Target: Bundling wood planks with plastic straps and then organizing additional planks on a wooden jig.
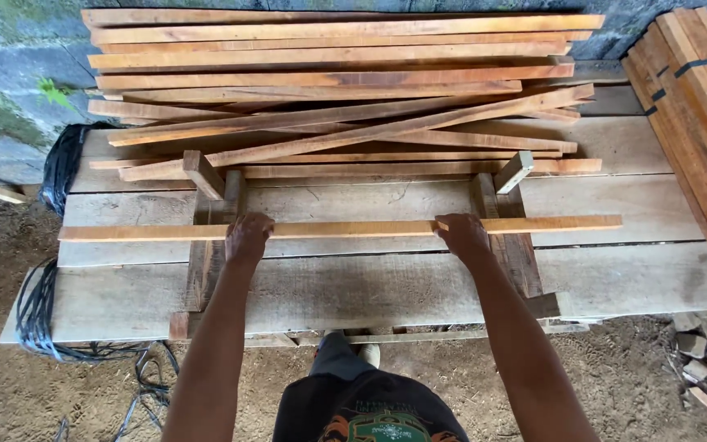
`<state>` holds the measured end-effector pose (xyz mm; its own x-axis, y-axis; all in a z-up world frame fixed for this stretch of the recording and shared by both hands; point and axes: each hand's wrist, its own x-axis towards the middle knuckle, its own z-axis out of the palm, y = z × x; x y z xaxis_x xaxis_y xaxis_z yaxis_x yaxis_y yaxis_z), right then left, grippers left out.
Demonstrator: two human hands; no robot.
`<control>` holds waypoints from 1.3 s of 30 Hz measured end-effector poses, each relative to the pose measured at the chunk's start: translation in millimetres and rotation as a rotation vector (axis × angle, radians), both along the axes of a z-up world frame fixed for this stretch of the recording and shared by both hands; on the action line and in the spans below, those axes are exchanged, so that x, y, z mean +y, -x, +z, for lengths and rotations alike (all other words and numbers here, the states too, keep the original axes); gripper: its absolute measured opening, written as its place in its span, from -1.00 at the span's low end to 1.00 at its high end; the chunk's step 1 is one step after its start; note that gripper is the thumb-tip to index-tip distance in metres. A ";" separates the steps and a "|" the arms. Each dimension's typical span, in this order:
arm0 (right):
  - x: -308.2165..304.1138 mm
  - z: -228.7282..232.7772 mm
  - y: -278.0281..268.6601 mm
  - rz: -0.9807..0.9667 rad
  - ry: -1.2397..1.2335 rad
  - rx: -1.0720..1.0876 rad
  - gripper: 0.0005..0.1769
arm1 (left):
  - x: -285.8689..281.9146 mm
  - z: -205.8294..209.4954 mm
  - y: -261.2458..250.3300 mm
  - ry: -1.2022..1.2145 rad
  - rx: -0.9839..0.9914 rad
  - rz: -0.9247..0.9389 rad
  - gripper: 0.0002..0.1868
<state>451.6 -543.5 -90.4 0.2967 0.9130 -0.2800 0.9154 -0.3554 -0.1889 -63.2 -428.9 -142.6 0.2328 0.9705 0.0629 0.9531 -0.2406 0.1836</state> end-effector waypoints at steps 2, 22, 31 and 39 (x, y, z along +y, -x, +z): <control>-12.7 5.1 6.6 0.004 -0.069 -0.013 -0.53 | -10.8 -6.4 -1.7 -0.096 -0.029 -0.004 -0.79; -48.2 -5.9 7.6 0.065 -0.195 0.082 -0.63 | -50.5 -4.9 -0.8 -0.229 -0.037 -0.005 -0.81; -89.2 -18.6 16.8 0.148 -0.679 -0.090 -0.79 | -99.3 37.8 -7.3 -0.274 -0.143 -0.033 -0.93; -52.6 8.1 11.2 0.081 -0.122 0.075 -0.56 | -65.1 53.2 -1.6 0.045 -0.109 0.006 -0.75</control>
